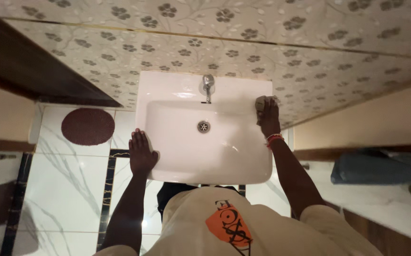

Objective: The person wipes the surfaces of the sink and the faucet with a cloth, then turns on the water and rinses their hands.

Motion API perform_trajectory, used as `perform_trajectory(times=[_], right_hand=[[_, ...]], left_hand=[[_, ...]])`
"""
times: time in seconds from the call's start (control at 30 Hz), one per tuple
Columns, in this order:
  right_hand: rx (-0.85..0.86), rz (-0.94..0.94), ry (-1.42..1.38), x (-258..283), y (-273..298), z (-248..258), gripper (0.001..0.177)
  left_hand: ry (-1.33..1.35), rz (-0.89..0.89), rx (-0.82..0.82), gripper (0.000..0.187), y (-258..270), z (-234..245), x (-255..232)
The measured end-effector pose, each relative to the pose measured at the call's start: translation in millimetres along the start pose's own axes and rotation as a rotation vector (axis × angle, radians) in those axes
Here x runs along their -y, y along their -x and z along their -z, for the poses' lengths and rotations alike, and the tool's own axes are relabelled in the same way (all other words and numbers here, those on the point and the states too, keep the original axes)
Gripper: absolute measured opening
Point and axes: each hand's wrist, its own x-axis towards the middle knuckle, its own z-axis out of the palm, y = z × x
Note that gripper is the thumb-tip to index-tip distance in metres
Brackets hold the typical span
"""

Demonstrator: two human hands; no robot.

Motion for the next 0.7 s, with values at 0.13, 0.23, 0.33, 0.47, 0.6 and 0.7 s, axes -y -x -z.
perform_trajectory(times=[0.13,0.23,0.33,0.47,0.6,0.7], right_hand=[[0.087,-0.042,0.232,15,56,-6,0.061],[0.108,-0.329,-0.254,31,102,0,0.066],[0.086,-0.209,0.004,49,139,11,0.07],[0.109,-0.322,-0.088,79,204,34,0.078],[0.056,-0.305,0.079,101,244,43,0.057],[0.097,-0.348,-0.082,128,256,44,0.049]], left_hand=[[0.009,-0.001,-0.008,0.098,0,-7,0],[0.01,-0.019,-0.035,0.098,0,-12,2],[0.18,-0.025,-0.037,0.1,2,-20,9],[0.299,-0.054,-0.084,0.101,1,-37,18],[0.426,-0.097,-0.178,0.093,1,-56,26],[0.549,-0.157,-0.265,0.079,8,-63,29]])
